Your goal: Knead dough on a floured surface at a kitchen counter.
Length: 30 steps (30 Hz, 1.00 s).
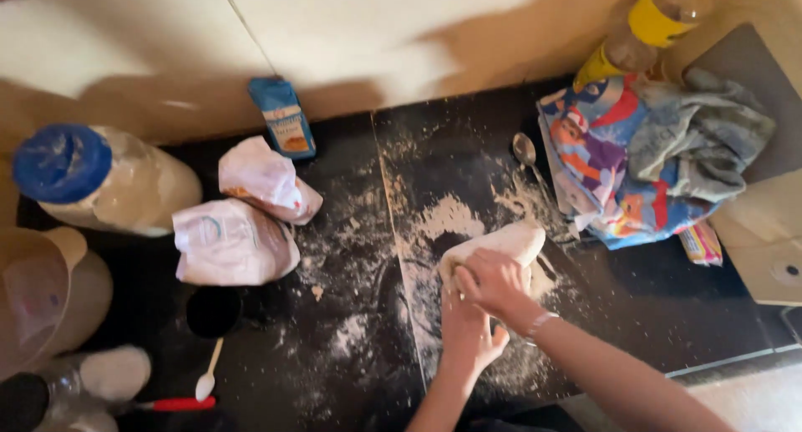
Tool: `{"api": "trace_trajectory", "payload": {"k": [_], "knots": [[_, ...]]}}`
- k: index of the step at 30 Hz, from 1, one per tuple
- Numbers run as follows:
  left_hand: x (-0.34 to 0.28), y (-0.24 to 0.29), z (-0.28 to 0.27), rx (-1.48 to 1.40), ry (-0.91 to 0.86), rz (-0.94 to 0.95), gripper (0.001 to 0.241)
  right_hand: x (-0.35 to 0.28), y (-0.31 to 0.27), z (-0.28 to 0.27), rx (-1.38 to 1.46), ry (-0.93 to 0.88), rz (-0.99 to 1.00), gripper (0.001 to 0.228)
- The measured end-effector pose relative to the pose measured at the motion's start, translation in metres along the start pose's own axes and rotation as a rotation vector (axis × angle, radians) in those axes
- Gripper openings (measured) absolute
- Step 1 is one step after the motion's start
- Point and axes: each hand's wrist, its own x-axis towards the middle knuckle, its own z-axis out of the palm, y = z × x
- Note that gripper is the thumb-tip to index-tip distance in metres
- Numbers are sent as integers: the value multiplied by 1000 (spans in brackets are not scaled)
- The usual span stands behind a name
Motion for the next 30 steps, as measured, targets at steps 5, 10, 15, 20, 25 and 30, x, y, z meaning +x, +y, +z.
{"api": "trace_trajectory", "payload": {"k": [5,10,15,20,25,30], "knots": [[5,-16,5,-25,33,34,83,79,-2,25,-90,141,-156,34],[15,-21,12,-62,-138,-80,78,160,2,34,-345,-129,-105,33],[14,-29,23,-195,169,69,78,232,-1,41,-253,180,-169,33],[16,-32,39,-161,207,37,76,280,25,69,-304,392,-267,33],[7,-22,22,-79,110,-17,67,232,-30,13,-31,-4,200,63],[2,-24,29,127,-6,-28,73,95,-45,-24,-214,-611,55,72]]}}
